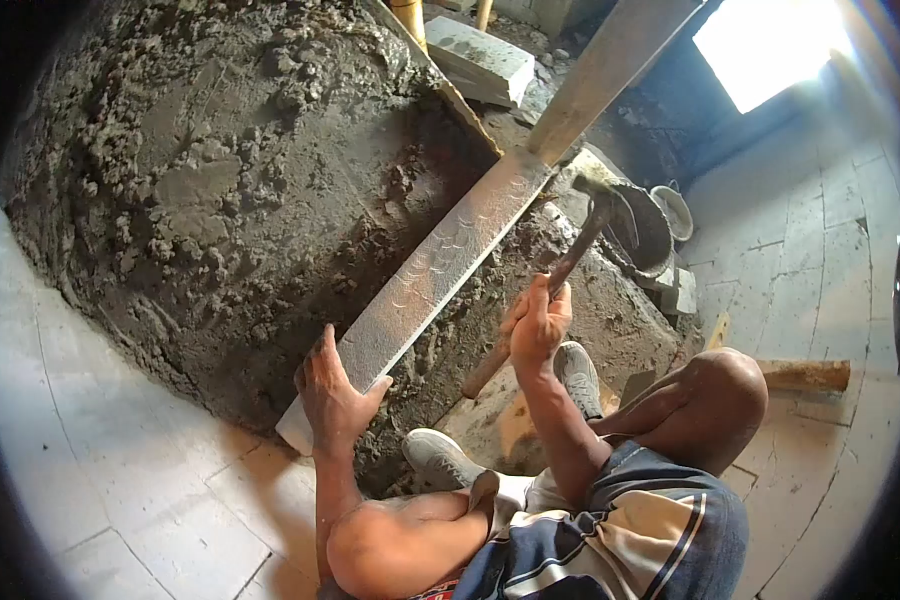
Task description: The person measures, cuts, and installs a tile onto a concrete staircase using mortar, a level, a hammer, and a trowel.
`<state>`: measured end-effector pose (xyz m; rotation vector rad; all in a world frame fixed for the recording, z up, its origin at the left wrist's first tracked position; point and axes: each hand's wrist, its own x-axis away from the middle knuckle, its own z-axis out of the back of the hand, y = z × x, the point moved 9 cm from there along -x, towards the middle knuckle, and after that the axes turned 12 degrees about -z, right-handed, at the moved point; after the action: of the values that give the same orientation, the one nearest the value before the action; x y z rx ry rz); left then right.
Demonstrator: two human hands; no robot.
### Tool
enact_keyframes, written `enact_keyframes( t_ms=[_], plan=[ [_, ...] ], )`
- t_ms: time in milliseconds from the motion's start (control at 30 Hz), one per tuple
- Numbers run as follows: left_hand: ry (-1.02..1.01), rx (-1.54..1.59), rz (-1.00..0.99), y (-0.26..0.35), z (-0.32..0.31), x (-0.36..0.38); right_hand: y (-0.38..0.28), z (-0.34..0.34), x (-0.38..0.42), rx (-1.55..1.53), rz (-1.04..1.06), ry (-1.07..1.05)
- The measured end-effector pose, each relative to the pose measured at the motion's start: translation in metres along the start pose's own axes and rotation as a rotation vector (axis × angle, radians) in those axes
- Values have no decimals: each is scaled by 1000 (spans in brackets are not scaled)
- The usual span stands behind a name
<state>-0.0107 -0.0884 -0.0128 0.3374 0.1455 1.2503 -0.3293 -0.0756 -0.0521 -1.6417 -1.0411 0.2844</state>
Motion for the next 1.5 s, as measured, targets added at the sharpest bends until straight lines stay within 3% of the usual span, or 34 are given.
enact_keyframes(
  t_ms=[100, 167, 200, 333, 433, 567, 633, 733, 900, 1033, 1100, 1133, 1300, 1367, 1500],
  plan=[
    [127, -29, -37, -5, 11, -10, 30, 25, -26, -36, -79, 112],
    [171, -39, -14, -4, 8, -4, 71, 50, -36, -29, -380, 161],
    [166, -31, -16, -2, 6, -1, 77, 44, -24, -195, -557, 171],
    [150, -41, 18, -4, 5, -1, 127, 32, -22, -155, -705, 121],
    [148, -41, 41, -3, 8, 0, 155, 31, -42, 142, -510, 91],
    [157, -20, 54, -6, 5, -1, 156, 51, -33, 165, -662, 105],
    [164, -40, 46, -6, 5, 0, 153, 51, -29, 170, -648, 110],
    [172, -60, 51, -6, 6, 0, 146, 38, -24, 60, -450, 213],
    [175, -39, 77, -5, 5, 2, 145, 22, -19, 91, -573, 199],
    [170, -42, 74, -6, 5, 1, 152, 35, -29, 205, -521, 179],
    [181, -55, 74, -7, 4, 3, 150, 28, -28, 12, -407, 215],
    [195, -19, 64, -8, 3, 3, 149, 26, -30, 156, -462, 208],
    [256, -35, -17, -5, 7, 2, 141, 33, -39, 252, -461, 185],
    [204, -22, 68, -9, 6, 2, 147, 35, -40, 292, -514, 161],
    [191, -20, 67, -11, 6, 4, 101, 41, -31, 354, -407, 10]
  ],
)
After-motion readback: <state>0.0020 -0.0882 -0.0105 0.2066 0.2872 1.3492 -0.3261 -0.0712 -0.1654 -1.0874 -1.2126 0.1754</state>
